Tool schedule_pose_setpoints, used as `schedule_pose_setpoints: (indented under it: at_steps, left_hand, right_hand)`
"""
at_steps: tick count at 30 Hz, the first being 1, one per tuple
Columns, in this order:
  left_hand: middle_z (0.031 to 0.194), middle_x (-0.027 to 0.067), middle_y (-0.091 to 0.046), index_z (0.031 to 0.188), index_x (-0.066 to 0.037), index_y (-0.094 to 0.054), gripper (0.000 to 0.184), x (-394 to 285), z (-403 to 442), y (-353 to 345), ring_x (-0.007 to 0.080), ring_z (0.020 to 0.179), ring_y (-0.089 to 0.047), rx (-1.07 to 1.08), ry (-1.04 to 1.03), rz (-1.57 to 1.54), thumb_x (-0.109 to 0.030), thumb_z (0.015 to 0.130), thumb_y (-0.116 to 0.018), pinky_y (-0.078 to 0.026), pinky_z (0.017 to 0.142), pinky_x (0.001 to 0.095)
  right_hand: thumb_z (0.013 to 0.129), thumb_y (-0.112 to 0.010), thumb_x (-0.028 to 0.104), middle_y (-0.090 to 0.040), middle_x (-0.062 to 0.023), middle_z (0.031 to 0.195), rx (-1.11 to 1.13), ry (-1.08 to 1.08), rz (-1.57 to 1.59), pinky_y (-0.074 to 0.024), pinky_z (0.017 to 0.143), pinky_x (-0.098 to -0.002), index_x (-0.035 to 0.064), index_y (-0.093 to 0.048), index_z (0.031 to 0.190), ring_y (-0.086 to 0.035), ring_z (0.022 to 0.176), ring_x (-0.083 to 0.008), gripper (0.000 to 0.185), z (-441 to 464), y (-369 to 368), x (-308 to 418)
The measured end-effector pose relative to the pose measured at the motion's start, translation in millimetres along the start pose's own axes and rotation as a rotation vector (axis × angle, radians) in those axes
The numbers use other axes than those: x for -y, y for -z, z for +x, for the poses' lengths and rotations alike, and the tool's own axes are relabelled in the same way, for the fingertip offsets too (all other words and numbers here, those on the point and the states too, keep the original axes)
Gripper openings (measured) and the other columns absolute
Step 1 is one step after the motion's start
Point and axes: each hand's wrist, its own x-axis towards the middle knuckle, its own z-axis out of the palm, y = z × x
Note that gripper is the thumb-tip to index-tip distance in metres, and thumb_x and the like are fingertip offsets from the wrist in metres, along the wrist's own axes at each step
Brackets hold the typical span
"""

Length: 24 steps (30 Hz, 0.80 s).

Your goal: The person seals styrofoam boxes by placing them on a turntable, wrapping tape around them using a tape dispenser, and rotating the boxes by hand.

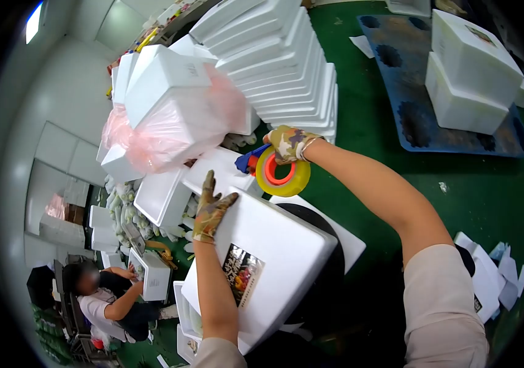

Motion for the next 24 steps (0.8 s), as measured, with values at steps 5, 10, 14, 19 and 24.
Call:
schedule_pose_setpoints:
  at_steps: [5, 10, 14, 19, 24]
  left_hand:
    - [0.150, 0.0179, -0.032, 0.151, -0.012, -0.020, 0.097, 2, 3, 2, 0.0255, 0.139, -0.032, 0.035, 0.083, 0.020, -0.012, 0.075, -0.080, -0.033, 0.110, 0.0344]
    - [0.122, 0.0199, -0.060, 0.123, 0.003, -0.059, 0.069, -12, -2, 5, 0.0258, 0.111, -0.059, 0.088, 0.278, 0.264, -0.046, 0.077, -0.076, -0.043, 0.096, 0.0302]
    - [0.106, 0.0170, -0.065, 0.114, 0.008, -0.061, 0.061, -21, -8, 2, 0.0195, 0.097, -0.060, 0.021, 0.298, 0.246, -0.040, 0.079, -0.077, -0.048, 0.085, 0.0273]
    - [0.108, 0.0179, -0.066, 0.115, 0.002, -0.064, 0.062, -28, -7, -3, 0.0244, 0.096, -0.063, 0.050, 0.258, 0.345, -0.046, 0.078, -0.074, -0.047, 0.088, 0.0301]
    - [0.113, 0.0175, -0.064, 0.111, 0.000, -0.067, 0.058, -10, -6, 3, 0.0251, 0.100, -0.061, -0.002, 0.234, 0.276, -0.048, 0.078, -0.072, -0.044, 0.092, 0.0300]
  right_hand:
    - [0.066, -0.071, 0.012, -0.068, -0.0158, 0.107, 0.143, 0.176, -0.005, -0.0530, 0.077, -0.0334, 0.0040, -0.054, 0.130, -0.067, 0.093, -0.0280, 0.067, 39, -14, 3]
    - [0.066, -0.075, 0.014, -0.065, -0.0166, 0.113, 0.248, 0.277, -0.059, -0.0495, 0.085, -0.0344, 0.0052, -0.052, 0.131, -0.063, 0.103, -0.0281, 0.070, 43, -4, -4]
    - [0.064, -0.077, 0.018, -0.066, -0.0159, 0.108, 0.261, 0.326, -0.114, -0.0502, 0.084, -0.0355, 0.0055, -0.054, 0.127, -0.064, 0.099, -0.0277, 0.068, 34, -7, -3]
    - [0.076, -0.069, 0.007, -0.058, -0.0097, 0.104, 0.197, 0.066, 0.192, -0.0524, 0.077, -0.0321, 0.0143, -0.040, 0.142, -0.061, 0.088, -0.0211, 0.073, -66, -17, -35]
    - [0.071, -0.070, 0.013, -0.054, -0.0188, 0.120, -0.029, 0.001, -0.041, -0.0437, 0.095, -0.0397, 0.0047, -0.047, 0.132, -0.053, 0.111, -0.0359, 0.065, -247, -25, -70]
